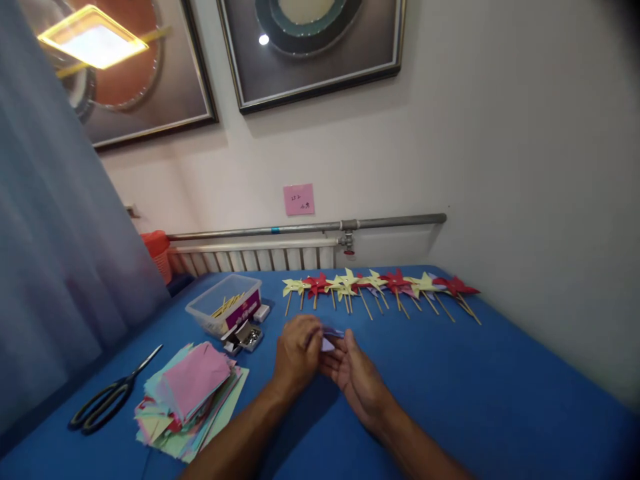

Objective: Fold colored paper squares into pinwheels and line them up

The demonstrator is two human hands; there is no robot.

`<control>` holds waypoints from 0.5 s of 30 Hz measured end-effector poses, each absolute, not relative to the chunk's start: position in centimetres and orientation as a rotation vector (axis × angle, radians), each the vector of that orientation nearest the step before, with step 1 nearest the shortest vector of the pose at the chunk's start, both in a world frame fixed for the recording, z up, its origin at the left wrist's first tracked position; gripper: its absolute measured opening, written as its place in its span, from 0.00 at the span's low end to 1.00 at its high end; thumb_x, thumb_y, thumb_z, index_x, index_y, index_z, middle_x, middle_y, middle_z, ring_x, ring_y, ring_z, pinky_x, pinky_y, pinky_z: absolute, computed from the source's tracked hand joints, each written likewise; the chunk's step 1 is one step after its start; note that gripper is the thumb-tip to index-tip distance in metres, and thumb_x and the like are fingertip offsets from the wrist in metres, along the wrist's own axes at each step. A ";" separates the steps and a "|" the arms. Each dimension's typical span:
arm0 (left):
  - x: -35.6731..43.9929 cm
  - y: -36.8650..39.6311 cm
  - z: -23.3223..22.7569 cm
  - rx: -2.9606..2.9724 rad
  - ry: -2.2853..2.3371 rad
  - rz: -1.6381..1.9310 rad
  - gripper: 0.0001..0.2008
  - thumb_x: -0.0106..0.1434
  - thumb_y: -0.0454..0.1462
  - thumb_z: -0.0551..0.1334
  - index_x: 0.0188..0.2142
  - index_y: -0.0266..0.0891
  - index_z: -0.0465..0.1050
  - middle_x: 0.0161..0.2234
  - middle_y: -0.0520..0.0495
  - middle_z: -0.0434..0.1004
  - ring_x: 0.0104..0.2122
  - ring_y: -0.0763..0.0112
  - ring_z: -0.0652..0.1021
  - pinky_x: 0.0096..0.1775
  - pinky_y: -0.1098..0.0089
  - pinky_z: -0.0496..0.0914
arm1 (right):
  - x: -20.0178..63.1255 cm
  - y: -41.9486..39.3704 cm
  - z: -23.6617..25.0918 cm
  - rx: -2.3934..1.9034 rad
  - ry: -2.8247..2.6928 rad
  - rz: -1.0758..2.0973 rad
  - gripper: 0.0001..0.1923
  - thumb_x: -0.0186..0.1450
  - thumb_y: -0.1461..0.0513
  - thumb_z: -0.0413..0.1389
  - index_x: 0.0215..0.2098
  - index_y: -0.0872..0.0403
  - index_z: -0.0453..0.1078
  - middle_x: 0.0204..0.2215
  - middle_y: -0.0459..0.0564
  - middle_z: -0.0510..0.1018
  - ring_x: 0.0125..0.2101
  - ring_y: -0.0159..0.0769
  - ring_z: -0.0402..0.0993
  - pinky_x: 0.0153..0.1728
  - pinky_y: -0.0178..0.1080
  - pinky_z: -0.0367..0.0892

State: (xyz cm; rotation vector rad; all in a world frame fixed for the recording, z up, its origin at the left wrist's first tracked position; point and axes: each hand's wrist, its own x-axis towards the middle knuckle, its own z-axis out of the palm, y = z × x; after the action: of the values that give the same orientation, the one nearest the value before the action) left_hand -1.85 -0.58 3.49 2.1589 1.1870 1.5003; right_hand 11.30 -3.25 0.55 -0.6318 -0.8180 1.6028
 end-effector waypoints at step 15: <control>-3.8 1.8 0.7 1.304 1.258 1.180 0.21 0.57 0.53 0.64 0.21 0.38 0.67 0.17 0.55 0.64 0.20 0.75 0.64 0.26 0.72 0.56 | 11.8 -1.8 -0.9 -0.739 -0.708 1.523 0.19 0.55 0.52 0.69 0.39 0.54 0.77 0.34 0.53 0.85 0.41 0.48 0.81 0.42 0.47 0.74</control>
State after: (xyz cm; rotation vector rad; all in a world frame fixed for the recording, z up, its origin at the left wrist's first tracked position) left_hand -3.76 1.84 0.73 1.3037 1.2575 1.1805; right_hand 11.82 -1.83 -0.87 -0.7395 -0.7084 1.5233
